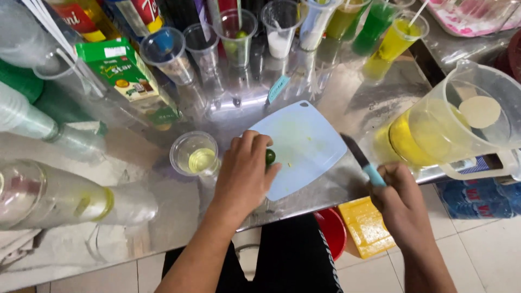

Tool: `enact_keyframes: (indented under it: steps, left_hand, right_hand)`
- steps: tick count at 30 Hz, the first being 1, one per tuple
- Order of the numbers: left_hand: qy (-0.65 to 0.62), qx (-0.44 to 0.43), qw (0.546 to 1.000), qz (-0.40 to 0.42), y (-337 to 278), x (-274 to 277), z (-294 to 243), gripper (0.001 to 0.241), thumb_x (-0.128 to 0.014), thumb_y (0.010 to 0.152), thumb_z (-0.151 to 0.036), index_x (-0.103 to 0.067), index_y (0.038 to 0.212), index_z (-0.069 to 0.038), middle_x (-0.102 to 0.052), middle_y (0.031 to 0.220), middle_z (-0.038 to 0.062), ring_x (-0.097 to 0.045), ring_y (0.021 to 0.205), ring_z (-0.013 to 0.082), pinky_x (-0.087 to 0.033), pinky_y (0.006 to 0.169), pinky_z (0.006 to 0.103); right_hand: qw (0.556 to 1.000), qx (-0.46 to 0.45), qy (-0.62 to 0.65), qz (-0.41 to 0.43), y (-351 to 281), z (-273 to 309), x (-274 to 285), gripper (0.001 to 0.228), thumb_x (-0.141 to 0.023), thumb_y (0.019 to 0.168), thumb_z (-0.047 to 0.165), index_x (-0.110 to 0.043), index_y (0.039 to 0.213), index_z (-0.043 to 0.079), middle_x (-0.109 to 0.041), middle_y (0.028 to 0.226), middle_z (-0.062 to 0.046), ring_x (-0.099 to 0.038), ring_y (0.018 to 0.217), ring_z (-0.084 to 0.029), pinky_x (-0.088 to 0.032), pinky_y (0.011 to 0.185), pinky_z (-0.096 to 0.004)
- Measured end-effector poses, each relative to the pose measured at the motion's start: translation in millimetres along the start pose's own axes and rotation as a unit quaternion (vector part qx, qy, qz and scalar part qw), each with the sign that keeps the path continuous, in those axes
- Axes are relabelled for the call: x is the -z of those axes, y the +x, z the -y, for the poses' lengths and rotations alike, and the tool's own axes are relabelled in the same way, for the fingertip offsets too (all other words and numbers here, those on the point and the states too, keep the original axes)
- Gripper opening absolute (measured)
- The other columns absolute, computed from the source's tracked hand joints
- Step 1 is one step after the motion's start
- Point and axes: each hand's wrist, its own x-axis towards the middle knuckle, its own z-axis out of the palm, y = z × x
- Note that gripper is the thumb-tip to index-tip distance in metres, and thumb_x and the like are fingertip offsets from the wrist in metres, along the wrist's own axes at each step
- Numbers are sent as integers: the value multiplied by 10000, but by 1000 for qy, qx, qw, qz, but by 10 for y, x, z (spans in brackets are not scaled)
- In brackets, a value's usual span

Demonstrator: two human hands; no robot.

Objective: The person cuts a lime on a cutting board and squeezes the juice into a plastic cup. They then pour a red liquid from a bottle into the cup, followed by a clear liquid from a glass jar. Finally, they add ice cubes to the cup using a scoop.

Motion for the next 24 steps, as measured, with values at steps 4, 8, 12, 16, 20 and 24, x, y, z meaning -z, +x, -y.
enact_keyframes:
  steps: [4,8,12,16,20,24]
  left_hand:
    - [-10,-16,1000,3,-39,37,105,344,-697,943,-273,-583,1226,-115,-553,1114,74,-602,1077,369,-523,823,536]
    - [-53,-52,995,68,-80,170,93,304,-574,1019,-241,-616,1312,-171,-600,1171,59,-586,1154,331,-477,932,521]
    - [-102,-38,993,51,-98,183,80,450,-618,990,-179,-553,1432,-128,-639,1238,141,-591,1178,378,-444,983,554]
    - [-142,-2,989,42,-131,119,67,532,-639,979,-162,-484,1483,-87,-641,1276,190,-590,1195,408,-422,1015,574]
    - [-157,15,987,35,-211,140,27,625,-700,919,-153,-433,1478,-67,-687,1195,217,-610,1160,450,-412,1024,585]
    - [-163,-7,986,-23,-374,30,80,599,-833,838,-235,-511,1322,-90,-736,1133,43,-619,1139,286,-439,989,456]
  right_hand:
    - [998,56,-26,0,66,311,-139,210,-528,925,42,-634,1099,-7,-457,639,-99,-416,637,-195,-353,610,-345]
    - [988,98,-115,-23,323,238,-270,161,-568,993,102,-663,1096,23,-544,782,-184,-537,789,-325,-440,767,-449]
    - [972,179,-155,4,451,460,-417,181,-558,998,112,-626,1069,-41,-580,1048,-295,-595,991,-493,-463,910,-557]
    - [967,162,-195,14,585,360,-380,221,-554,1003,114,-621,1140,-47,-558,1056,-332,-578,1018,-564,-455,900,-601]
    - [974,62,-215,37,484,454,-326,245,-543,1023,194,-641,1142,3,-603,1049,-285,-620,1028,-512,-471,899,-595]
    - [968,-68,-224,88,285,542,-351,212,-502,1002,276,-656,1015,131,-751,874,-62,-643,784,-209,-458,706,-371]
